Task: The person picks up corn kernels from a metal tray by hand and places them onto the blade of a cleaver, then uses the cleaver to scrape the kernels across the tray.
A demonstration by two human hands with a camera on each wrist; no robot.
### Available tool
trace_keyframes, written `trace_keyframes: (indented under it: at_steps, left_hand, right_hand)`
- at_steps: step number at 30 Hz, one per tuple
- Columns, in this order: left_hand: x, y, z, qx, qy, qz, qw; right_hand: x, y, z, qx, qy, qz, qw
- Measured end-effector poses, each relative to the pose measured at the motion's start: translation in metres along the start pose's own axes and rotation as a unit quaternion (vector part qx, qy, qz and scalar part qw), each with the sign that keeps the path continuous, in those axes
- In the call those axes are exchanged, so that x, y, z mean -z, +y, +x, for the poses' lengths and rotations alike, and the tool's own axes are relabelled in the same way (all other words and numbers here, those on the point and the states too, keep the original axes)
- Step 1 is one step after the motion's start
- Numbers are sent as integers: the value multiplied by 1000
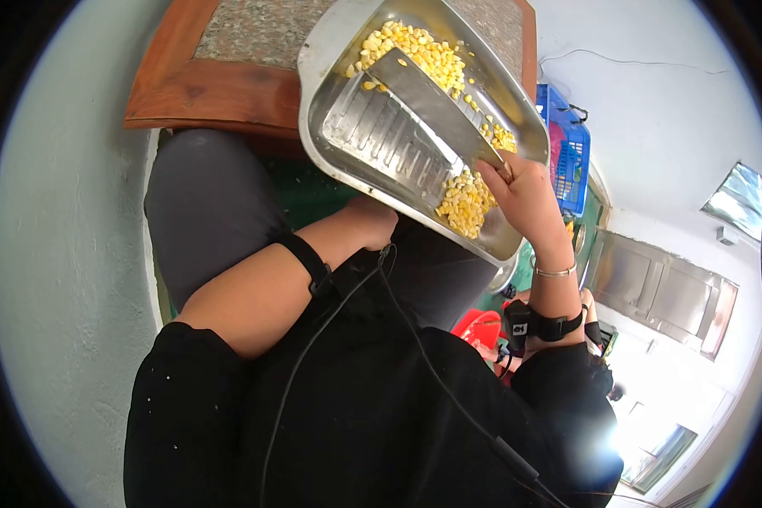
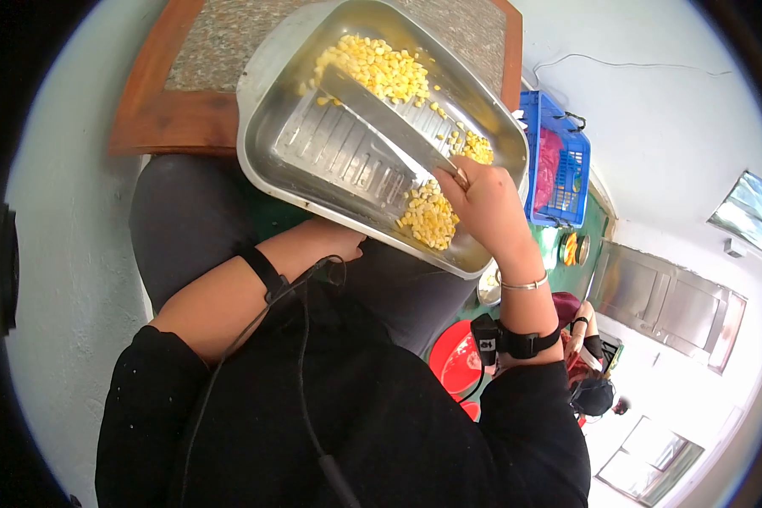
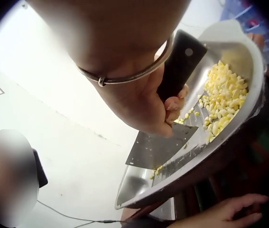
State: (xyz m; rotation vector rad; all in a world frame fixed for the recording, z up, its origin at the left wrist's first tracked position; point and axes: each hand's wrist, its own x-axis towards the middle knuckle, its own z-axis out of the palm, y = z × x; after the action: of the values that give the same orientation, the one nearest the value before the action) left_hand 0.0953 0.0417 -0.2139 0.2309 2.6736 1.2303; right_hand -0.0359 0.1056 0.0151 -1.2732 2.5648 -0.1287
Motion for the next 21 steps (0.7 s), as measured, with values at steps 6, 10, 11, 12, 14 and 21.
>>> trace_keyframes:
  at_steps: [6, 10, 11, 12, 14, 21]
  left_hand:
    - [7, 6, 6, 49, -118, 15, 992]
    - [22, 18, 0, 65, -156, 39, 985]
    - [26, 21, -1, 65, -155, 41, 985]
    - [30, 24, -2, 75, -164, 33, 983]
    - [31, 24, -4, 84, -170, 26, 982]
    - [36, 24, -6, 88, -168, 20, 982]
  right_hand:
    - [-4, 1, 6, 37, 5, -5, 999]
    - [-2, 1, 3, 28, -6, -7, 1000]
    - [-2, 0, 2, 15, -14, -10, 1000]
    - [-1, 2, 0, 17, -12, -10, 1000]
    - [5, 9, -10, 11, -7, 12, 1000]
    - [30, 4, -44, -31, -9, -63, 997]
